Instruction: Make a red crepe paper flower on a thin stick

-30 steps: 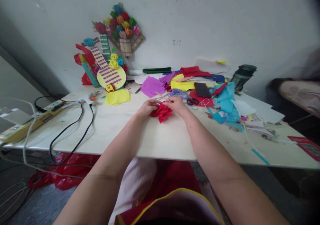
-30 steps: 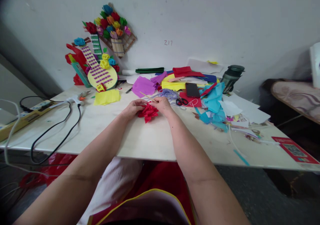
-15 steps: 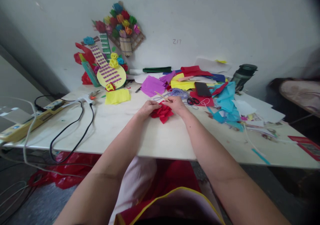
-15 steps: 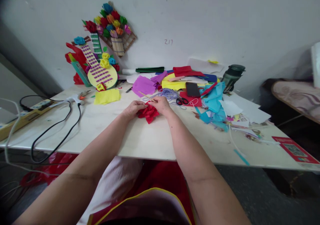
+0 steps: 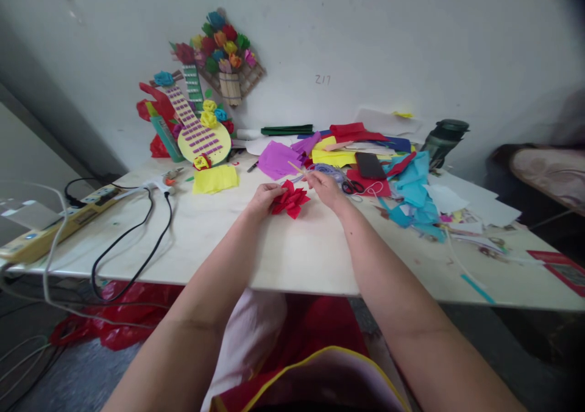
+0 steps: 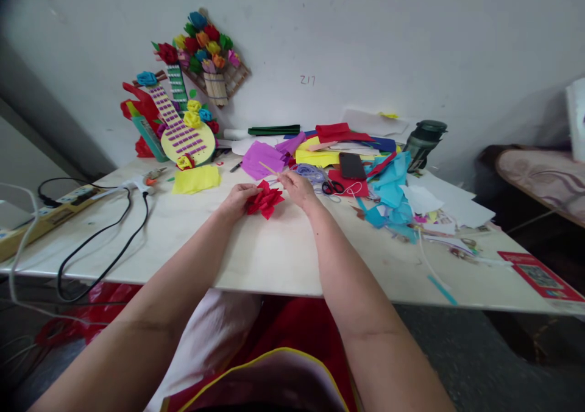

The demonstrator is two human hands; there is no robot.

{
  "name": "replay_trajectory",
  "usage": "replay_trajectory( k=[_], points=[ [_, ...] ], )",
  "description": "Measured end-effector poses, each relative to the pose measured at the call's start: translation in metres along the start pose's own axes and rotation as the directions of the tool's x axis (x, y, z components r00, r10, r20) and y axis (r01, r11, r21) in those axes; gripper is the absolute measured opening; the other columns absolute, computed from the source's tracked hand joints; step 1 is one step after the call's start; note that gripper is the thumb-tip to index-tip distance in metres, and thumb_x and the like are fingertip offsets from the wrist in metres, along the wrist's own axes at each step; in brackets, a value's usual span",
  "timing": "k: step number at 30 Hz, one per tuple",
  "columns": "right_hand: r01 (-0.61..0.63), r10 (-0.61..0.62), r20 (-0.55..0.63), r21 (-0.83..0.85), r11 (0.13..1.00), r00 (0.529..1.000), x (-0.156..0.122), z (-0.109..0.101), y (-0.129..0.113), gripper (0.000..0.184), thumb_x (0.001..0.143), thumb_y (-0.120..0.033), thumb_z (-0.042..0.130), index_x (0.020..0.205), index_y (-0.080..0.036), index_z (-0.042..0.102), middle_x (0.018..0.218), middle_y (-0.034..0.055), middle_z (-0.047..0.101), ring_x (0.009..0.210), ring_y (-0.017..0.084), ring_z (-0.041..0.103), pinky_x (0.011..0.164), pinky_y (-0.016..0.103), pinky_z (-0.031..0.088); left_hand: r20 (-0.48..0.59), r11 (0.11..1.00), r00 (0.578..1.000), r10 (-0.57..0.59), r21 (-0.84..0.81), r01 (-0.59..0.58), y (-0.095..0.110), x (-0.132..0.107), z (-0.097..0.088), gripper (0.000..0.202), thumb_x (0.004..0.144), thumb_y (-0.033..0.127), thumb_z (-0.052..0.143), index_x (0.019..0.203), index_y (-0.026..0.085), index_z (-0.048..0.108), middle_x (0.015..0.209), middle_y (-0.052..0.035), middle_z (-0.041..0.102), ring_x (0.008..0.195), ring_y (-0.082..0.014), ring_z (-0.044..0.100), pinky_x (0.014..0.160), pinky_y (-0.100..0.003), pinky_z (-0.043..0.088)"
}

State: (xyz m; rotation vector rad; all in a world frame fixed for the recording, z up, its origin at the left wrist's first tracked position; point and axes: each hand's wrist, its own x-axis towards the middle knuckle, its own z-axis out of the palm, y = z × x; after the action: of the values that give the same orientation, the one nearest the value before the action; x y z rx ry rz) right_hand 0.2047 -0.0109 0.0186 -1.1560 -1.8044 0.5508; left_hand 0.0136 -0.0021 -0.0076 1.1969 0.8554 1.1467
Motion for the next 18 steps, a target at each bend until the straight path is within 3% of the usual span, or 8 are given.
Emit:
replay_trajectory(
  k=[11, 18],
  points=[
    [0.005, -0.014, 0.163, 0.057, 0.998, 0.987, -0.0023, -0.0013, 0.0071, 0.035, 0.083, -0.042, 0.048, 0.078, -0.013, 0.067, 0.051, -0.004, 0.044, 0.054, 0.01, 0.043, 0.061, 0.026, 0.036, 0.121, 0.994, 0.993, -0.009, 0.107, -0.004, -0.0036, 0.0013, -0.0044, 0.027, 0.059, 0.033, 0.075, 0.058, 0.011, 0.06, 0.046, 0.0006, 0.049, 0.04, -0.0071, 0.04, 0.042, -0.023, 0.024],
    [-0.112, 0.068, 0.28, 0.144, 0.983, 0.957, -0.005, -0.0032, 0.0024, 0.032, 0.08, -0.035, 0.051, 0.096, -0.01, 0.065, 0.043, -0.0075, 0.042, 0.043, 0.009, 0.039, 0.051, 0.024, 0.033, 0.196, 0.982, 0.981, -0.001, 0.184, -0.036, -0.0024, 0.0004, -0.0045, 0.03, 0.062, 0.033, 0.074, 0.051, 0.013, 0.053, 0.044, 0.0028, 0.044, 0.039, -0.0056, 0.035, 0.042, -0.023, 0.021]
  ],
)
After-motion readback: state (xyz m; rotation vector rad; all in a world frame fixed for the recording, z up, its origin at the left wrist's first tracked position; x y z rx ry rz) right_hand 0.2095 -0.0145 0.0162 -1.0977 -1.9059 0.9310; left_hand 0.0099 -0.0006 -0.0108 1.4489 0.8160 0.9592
